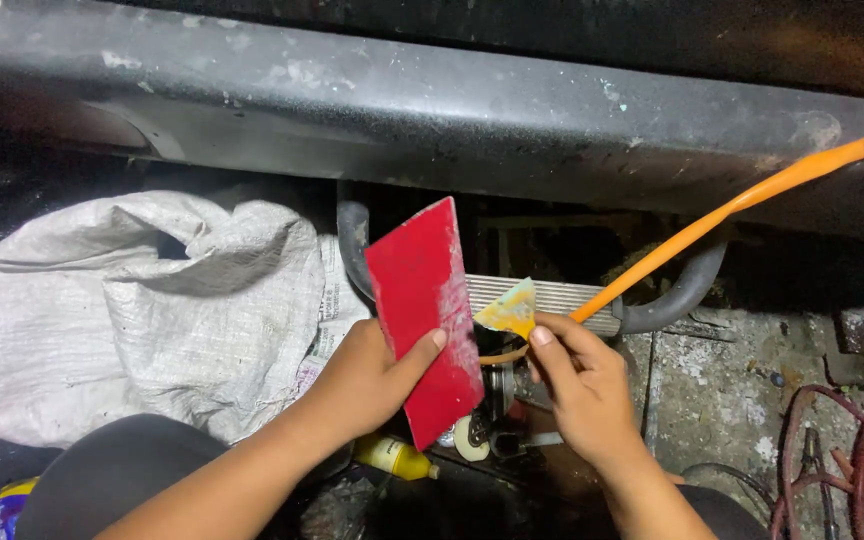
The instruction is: The person scoops a white paste from a small container onto a red plastic spreader and applies it to a damaged area on a black car bumper. They repeatedly smooth the filler over the surface and scrape excess material back into the container.
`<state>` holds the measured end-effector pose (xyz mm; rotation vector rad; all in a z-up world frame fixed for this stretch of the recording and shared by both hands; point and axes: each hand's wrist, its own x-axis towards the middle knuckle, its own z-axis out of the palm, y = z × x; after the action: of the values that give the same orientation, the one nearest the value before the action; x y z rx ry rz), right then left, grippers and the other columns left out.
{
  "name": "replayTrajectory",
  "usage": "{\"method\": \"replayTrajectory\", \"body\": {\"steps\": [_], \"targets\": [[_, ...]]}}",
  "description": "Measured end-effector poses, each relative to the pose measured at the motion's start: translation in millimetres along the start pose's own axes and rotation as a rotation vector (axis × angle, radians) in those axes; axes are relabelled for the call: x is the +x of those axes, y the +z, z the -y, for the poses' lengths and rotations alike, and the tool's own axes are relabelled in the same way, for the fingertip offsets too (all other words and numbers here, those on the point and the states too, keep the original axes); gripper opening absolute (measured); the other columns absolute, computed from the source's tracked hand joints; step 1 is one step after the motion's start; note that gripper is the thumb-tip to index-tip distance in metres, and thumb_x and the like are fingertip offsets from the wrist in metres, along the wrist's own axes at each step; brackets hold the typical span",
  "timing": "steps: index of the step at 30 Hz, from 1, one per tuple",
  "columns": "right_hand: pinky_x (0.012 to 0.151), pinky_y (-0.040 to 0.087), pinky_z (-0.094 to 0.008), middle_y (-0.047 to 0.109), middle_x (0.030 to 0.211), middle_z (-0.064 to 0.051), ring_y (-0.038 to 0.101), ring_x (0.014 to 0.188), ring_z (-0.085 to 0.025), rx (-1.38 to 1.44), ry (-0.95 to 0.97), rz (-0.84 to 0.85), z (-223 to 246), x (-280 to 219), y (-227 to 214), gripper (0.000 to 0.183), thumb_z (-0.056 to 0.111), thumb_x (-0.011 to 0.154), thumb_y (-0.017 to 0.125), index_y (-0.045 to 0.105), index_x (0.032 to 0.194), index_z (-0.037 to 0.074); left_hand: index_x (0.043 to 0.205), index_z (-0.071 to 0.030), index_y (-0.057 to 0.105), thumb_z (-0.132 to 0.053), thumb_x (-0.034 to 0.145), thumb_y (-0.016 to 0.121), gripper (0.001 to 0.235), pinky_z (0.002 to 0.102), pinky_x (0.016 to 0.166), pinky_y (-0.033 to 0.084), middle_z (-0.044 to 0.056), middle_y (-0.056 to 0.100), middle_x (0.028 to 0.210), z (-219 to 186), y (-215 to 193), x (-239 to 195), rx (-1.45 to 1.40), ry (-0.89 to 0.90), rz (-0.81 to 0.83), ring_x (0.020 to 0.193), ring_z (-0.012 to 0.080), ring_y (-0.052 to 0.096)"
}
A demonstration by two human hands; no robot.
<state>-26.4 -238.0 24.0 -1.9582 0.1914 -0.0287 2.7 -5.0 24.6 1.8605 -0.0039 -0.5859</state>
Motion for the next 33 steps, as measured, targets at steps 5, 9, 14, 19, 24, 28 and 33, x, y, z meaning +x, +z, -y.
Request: {"method": "replayTrajectory", "body": {"steps": [5,9,14,19,24,28,33], "targets": [[0.077,0.055,-0.029,0.069,0.097,-0.006,0.067,0.086,-0.017,-0.31,-0.591,0.025,3.1,-1.4,2.9,0.03,0.016,0.099,0.061,0.072,0.126,0.01,0.109,-0.015,0.073,-0.039,0.092,0.061,0.032,0.031,0.08,0.06,0.001,0.081,0.103,-3.5,-1.1,3.2,-0.226,0.005,-0.013,0.095,0.0167,0.078],[0.055,0.043,-0.031,0.058,0.085,0.0,0.055,0.067,-0.015,-0.546,-0.647,-0.07,1.4,-4.0,3.0,0.033,0.016,0.1,0.065,0.071,0.131,0.021,0.106,-0.013,0.072,-0.039,0.092,0.061,0.031,0.031,0.077,0.06,0.001,0.08,0.098,-2.5,-8.7,0.0,-0.271,0.094,0.015,0.091,0.0176,0.077],[0.066,0.048,-0.03,0.058,0.081,0.0,0.058,0.071,-0.018,-0.543,-0.642,-0.034,-6.6,6.9,-6.9,0.025,0.015,0.099,0.065,0.074,0.123,0.016,0.11,-0.015,0.071,-0.039,0.09,0.063,0.033,0.033,0.085,0.061,0.0,0.078,0.104,-2.7,-13.9,-4.7,-0.306,0.189,-0.003,0.1,0.0168,0.076],[0.057,0.056,-0.032,0.079,0.112,-0.01,0.058,0.047,-0.014,-0.453,-0.283,0.01,-10.2,11.5,-12.2,0.036,0.03,0.099,0.057,0.073,0.124,0.009,0.098,-0.013,0.067,-0.037,0.092,0.065,0.024,0.031,0.078,0.061,0.0,0.075,0.093,-1.2,-19.5,-1.5,-0.277,0.211,-0.04,0.091,0.0173,0.076],[0.079,0.057,-0.046,0.083,0.084,-0.014,0.078,0.091,-0.027,-0.286,-0.118,0.007,-13.6,6.8,-6.1,0.021,0.019,0.096,0.067,0.083,0.107,0.011,0.098,0.003,0.076,-0.033,0.098,0.058,0.04,0.047,0.071,0.061,0.023,0.078,0.077,-9.0,-22.9,-5.7,0.062,0.361,0.001,0.074,0.0384,0.077],[0.082,0.058,-0.044,0.084,0.089,-0.012,0.078,0.095,-0.026,-0.265,-0.068,0.06,-0.4,3.6,5.4,0.022,0.02,0.096,0.067,0.083,0.107,0.012,0.091,0.003,0.073,-0.027,0.1,0.054,0.036,0.048,0.066,0.061,0.026,0.074,0.073,-0.7,-16.5,-4.7,0.286,0.477,-0.007,0.072,0.0447,0.074],[0.081,0.058,-0.047,0.083,0.089,-0.013,0.078,0.088,-0.03,-0.377,-0.03,0.074,19.6,-1.2,5.3,0.027,0.023,0.1,0.06,0.082,0.11,0.012,0.091,-0.001,0.068,-0.022,0.102,0.057,0.026,0.049,0.063,0.058,0.022,0.071,0.073,9.0,-7.5,-1.9,0.483,0.727,-0.139,0.074,0.0438,0.071]]}}
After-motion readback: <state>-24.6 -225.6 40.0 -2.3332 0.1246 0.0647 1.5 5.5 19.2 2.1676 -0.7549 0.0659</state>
